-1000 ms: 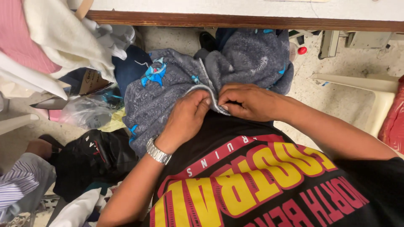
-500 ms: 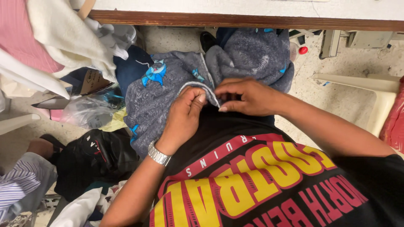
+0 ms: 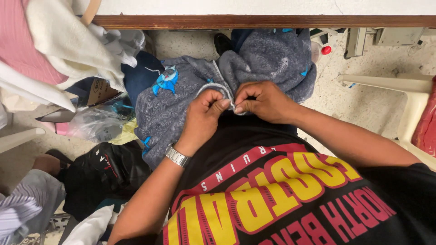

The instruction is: Trimming loose threads from a garment using scissors at a sewing workstation

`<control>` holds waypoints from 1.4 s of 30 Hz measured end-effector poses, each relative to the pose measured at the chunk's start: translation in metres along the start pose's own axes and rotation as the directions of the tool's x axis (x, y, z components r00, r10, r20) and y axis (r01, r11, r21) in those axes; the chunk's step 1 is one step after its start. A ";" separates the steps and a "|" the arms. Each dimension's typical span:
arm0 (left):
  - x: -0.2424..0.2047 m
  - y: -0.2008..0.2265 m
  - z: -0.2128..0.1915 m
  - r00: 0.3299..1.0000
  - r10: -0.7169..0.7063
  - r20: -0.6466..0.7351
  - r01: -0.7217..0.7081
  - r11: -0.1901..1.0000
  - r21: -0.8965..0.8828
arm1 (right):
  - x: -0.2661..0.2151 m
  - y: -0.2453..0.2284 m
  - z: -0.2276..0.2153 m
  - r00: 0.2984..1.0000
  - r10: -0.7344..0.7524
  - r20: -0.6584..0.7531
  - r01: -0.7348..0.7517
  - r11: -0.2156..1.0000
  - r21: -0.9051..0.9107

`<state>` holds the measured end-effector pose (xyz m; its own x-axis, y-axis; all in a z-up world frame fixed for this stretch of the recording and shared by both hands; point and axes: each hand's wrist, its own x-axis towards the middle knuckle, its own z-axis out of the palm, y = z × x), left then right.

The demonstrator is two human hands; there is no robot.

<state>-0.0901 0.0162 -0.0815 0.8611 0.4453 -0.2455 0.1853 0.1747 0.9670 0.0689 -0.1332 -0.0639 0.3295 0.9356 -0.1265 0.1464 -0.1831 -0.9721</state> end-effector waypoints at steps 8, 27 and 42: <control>-0.008 0.022 0.001 0.961 0.238 -0.138 -0.221 0.967 0.129 | 0.001 -0.013 -0.007 0.998 -0.025 0.056 0.022 0.998 0.063; 0.005 0.066 -0.029 0.962 0.271 0.028 -0.192 0.604 0.773 | -0.031 -0.028 -0.020 0.856 -0.517 -0.012 0.330 0.564 -0.757; 0.060 0.095 0.041 0.935 -0.006 0.354 0.007 1.000 -0.001 | -0.109 -0.017 -0.058 0.842 0.186 -0.505 -0.068 0.967 0.244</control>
<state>-0.0019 0.0237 -0.0013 0.9719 0.1045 -0.2111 0.1905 0.1787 0.9653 0.0847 -0.2496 -0.0217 0.7763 0.6016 -0.1881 -0.1081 -0.1670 -0.9800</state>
